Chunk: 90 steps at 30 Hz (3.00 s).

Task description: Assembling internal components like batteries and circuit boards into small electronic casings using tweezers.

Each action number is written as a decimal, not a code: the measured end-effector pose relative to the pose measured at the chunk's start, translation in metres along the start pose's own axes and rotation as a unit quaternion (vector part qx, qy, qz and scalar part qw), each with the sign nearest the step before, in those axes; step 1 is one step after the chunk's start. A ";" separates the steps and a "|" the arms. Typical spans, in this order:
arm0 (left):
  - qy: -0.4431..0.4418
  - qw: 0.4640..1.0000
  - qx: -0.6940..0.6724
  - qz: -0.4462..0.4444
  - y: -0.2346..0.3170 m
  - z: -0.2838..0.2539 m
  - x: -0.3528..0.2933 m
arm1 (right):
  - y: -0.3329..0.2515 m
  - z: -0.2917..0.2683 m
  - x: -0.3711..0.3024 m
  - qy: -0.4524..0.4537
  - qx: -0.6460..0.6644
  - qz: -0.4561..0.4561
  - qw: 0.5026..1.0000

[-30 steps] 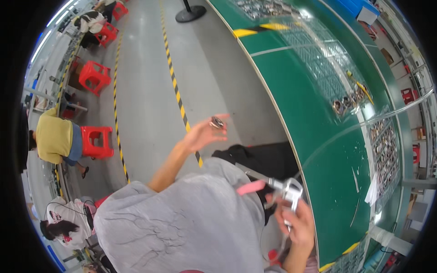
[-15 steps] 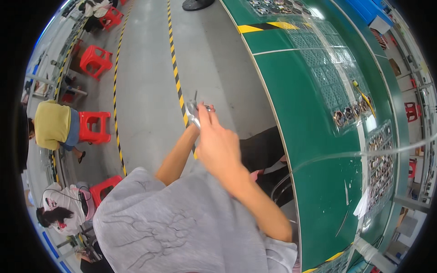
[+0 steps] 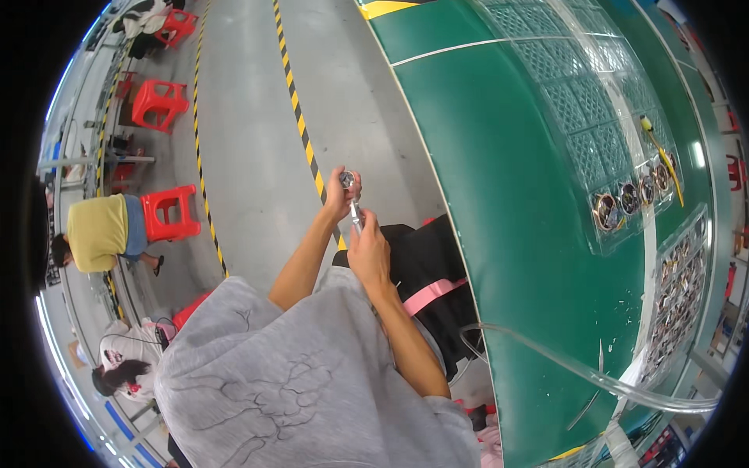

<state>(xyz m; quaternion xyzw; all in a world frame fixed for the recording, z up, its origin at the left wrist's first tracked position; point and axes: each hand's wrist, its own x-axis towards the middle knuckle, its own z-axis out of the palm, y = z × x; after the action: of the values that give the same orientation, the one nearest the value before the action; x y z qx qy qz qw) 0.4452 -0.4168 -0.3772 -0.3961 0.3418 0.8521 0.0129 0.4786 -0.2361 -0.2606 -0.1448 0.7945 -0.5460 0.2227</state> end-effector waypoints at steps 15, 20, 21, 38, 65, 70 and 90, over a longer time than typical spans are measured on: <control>0.065 0.998 0.016 0.016 -0.009 -0.006 0.002 | -0.001 -0.002 0.003 -0.030 0.011 0.022 0.999; 0.020 1.000 0.014 0.017 -0.008 -0.015 0.004 | 0.000 -0.002 0.003 -0.029 0.008 0.007 1.000; 0.020 1.000 0.014 0.016 -0.010 -0.016 0.003 | -0.001 -0.003 0.004 -0.040 0.013 0.020 0.999; 0.026 0.994 0.103 0.040 -0.007 -0.027 -0.008 | 0.001 0.000 0.002 -0.072 -0.006 0.026 0.997; -0.076 0.932 0.322 -0.146 -0.054 0.015 0.021 | -0.081 -0.259 -0.416 0.534 0.361 0.146 0.751; -0.249 0.788 0.522 -0.213 0.026 0.123 -0.077 | -0.053 -0.314 -0.422 0.657 0.150 0.176 0.718; -0.696 0.396 0.536 0.266 -0.065 0.430 -0.242 | 0.002 -0.414 -0.322 0.537 -0.493 0.135 0.671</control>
<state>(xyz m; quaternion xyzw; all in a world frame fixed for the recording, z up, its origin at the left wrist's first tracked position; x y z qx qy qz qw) 0.3437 -0.0522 -0.0545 0.5345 0.6887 0.4332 0.2286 0.5428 0.2497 -0.0736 0.1937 0.9414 -0.0220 -0.2752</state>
